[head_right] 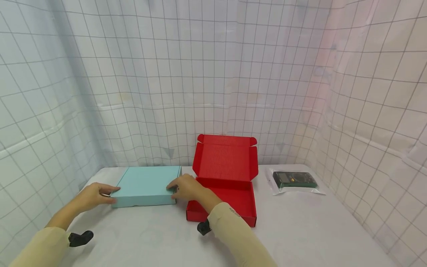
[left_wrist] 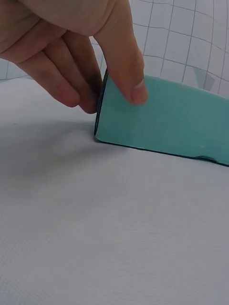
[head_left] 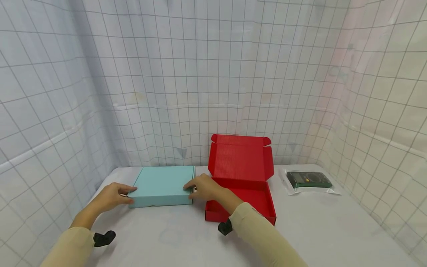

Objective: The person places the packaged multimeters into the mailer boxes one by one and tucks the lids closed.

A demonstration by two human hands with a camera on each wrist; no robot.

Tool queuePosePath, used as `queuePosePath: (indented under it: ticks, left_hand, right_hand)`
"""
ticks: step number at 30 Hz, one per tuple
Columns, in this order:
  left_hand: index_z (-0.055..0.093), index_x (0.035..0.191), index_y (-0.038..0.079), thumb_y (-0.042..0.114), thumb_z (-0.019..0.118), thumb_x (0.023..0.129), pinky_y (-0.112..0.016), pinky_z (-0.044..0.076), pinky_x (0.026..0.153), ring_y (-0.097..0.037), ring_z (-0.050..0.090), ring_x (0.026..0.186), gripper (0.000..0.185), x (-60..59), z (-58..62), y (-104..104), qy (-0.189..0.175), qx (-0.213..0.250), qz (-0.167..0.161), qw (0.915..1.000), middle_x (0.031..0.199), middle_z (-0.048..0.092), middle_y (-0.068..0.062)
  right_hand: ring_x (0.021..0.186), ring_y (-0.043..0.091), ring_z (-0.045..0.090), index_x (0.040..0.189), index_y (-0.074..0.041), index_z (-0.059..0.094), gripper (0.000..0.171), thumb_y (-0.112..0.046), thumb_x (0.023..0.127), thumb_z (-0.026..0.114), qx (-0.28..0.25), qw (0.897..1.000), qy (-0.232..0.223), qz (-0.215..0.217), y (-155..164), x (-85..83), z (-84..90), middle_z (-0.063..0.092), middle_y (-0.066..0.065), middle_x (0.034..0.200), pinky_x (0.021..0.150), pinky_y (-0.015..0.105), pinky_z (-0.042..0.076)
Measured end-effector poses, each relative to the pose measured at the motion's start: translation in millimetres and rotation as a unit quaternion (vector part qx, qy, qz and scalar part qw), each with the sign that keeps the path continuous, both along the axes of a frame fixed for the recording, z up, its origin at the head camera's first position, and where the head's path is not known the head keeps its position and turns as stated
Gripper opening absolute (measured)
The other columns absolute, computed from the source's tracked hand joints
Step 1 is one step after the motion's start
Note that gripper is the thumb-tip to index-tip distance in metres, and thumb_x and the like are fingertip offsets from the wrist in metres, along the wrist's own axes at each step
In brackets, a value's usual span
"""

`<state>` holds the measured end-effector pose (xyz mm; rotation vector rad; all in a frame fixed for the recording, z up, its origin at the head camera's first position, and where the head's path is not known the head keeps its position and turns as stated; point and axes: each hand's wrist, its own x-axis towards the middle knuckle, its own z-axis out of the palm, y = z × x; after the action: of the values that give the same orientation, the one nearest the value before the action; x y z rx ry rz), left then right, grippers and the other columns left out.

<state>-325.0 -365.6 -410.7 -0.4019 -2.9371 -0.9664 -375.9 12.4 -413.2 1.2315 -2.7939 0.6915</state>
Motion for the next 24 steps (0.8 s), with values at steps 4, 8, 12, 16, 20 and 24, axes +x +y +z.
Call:
queuePosePath:
  ticks: [4,8,12,16,20,24]
  left_hand:
    - [0.067,0.129,-0.008,0.02,0.089,0.083,-0.053,0.059,0.084,-0.049,0.065,0.111,0.058,2.4,3.6,1.0,0.008,-0.002,-0.014,0.9999,0.124,0.064,-0.034]
    - [0.066,0.129,-0.008,0.019,0.089,0.082,-0.054,0.059,0.085,-0.05,0.065,0.111,0.059,6.0,7.0,1.9,0.04,-0.01,-0.02,0.9989,0.131,0.061,-0.034]
    - [0.065,0.132,-0.006,0.023,0.087,0.085,-0.056,0.058,0.086,-0.049,0.063,0.115,0.06,8.5,12.0,9.2,0.074,-0.017,-0.009,0.9971,0.135,0.06,-0.031]
    - [0.061,0.136,-0.008,0.024,0.083,0.09,-0.057,0.057,0.087,-0.048,0.063,0.116,0.06,7.7,18.3,23.6,0.097,-0.019,-0.012,0.995,0.135,0.06,-0.031]
    - [0.055,0.141,-0.01,0.022,0.078,0.095,-0.057,0.056,0.089,-0.046,0.064,0.116,0.06,3.9,23.0,36.1,0.117,-0.009,-0.018,0.9929,0.135,0.06,-0.03]
    - [0.05,0.145,-0.009,0.018,0.076,0.097,-0.058,0.056,0.09,-0.045,0.064,0.116,0.06,-2.0,28.4,50.7,0.131,0.001,-0.029,0.9909,0.135,0.061,-0.03]
  right_hand:
    - [0.1,0.01,0.07,0.133,-0.015,0.073,0.042,-0.02,0.092,0.081,-0.036,0.999,-0.037,0.0,4.9,-1.3,1.6,0.071,-0.006,0.125,0.082,0.015,0.053]
    - [0.109,0.016,0.069,0.136,-0.013,0.07,0.047,-0.023,0.092,0.082,-0.053,0.997,-0.062,0.003,10.8,-2.7,5.8,0.069,-0.003,0.129,0.083,0.018,0.055]
    - [0.12,0.022,0.065,0.14,-0.011,0.066,0.053,-0.025,0.091,0.082,-0.057,0.996,-0.067,0.018,18.2,-3.2,12.0,0.068,-0.001,0.133,0.087,0.019,0.055]
    - [0.121,0.02,0.064,0.141,-0.008,0.065,0.055,-0.023,0.091,0.083,-0.066,0.996,-0.063,0.026,27.8,-2.0,19.2,0.069,0.003,0.133,0.089,0.021,0.054]
    - [0.118,0.014,0.065,0.142,-0.007,0.064,0.057,-0.023,0.091,0.082,-0.069,0.995,-0.062,0.024,36.7,-1.4,27.6,0.068,0.006,0.133,0.089,0.022,0.055]
    - [0.115,0.014,0.066,0.142,-0.01,0.064,0.057,-0.025,0.091,0.083,-0.063,0.996,-0.055,0.009,47.0,-0.6,35.7,0.07,0.003,0.13,0.087,0.022,0.055]
